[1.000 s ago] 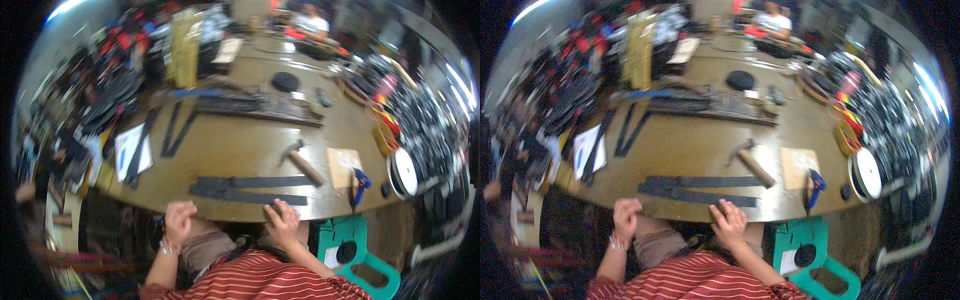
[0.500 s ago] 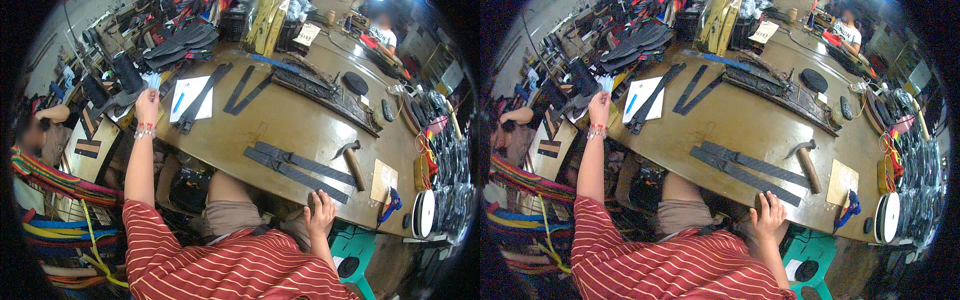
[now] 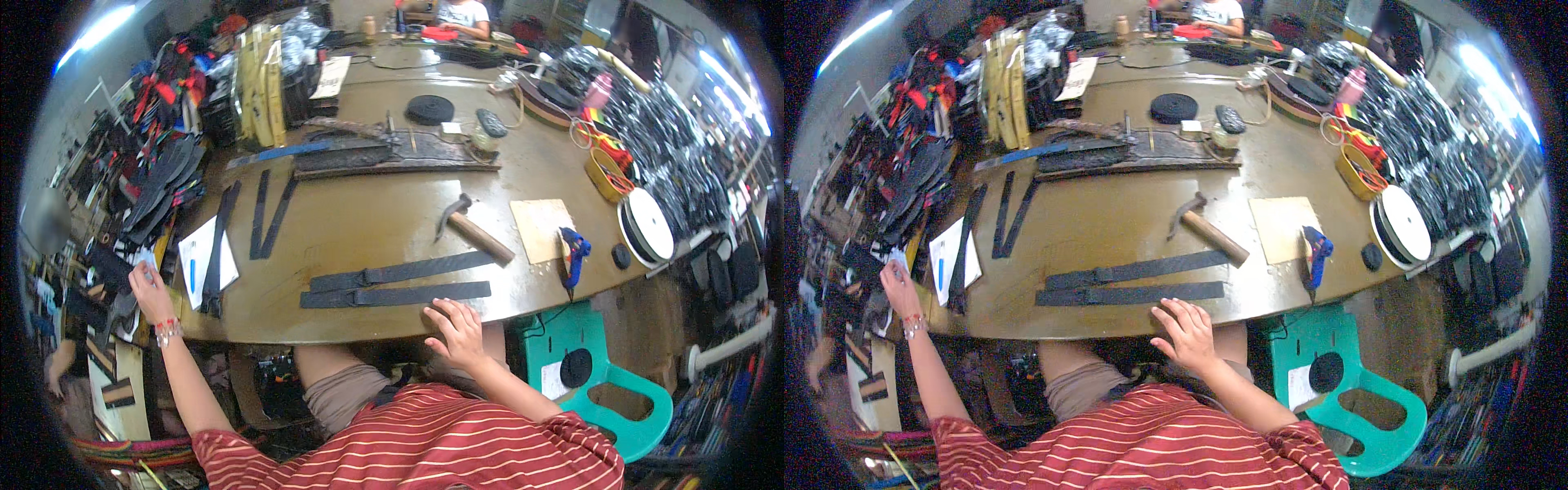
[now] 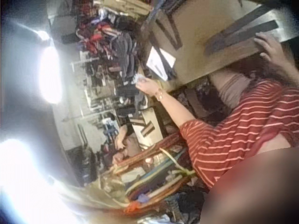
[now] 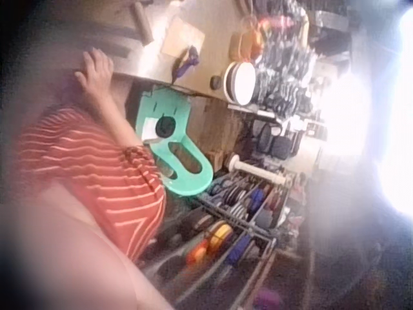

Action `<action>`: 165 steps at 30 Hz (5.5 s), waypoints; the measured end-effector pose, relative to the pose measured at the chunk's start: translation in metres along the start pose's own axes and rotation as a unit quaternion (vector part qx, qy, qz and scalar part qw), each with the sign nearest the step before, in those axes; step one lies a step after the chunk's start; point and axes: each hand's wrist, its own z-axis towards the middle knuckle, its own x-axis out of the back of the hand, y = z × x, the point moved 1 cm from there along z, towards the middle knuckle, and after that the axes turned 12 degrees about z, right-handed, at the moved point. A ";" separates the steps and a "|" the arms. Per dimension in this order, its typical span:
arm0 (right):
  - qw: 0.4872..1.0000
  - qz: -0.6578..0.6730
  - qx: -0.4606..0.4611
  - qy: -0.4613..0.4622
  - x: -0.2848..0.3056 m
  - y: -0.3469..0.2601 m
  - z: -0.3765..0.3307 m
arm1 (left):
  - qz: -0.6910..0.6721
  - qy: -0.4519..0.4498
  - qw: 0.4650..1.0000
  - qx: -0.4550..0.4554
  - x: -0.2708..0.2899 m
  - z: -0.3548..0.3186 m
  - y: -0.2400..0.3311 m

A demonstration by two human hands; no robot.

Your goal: The person measures and cuts a black strap, then uses a hot glue gun to attach a buckle and a small fabric piece to the strap ends. The person works at a cluttered table with tools and materials visible.

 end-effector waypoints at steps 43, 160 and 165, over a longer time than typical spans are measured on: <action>0.675 0.703 -0.219 0.043 0.142 0.026 0.024 | -0.554 -0.545 0.565 -0.279 0.125 -0.284 0.324; 0.985 0.033 -0.134 0.104 0.073 0.070 0.077 | -0.507 -0.415 0.548 -0.520 0.165 -0.148 0.345; 0.986 -0.023 -0.162 0.002 0.057 0.120 0.100 | -0.149 -0.502 0.749 -0.407 0.078 -0.183 0.308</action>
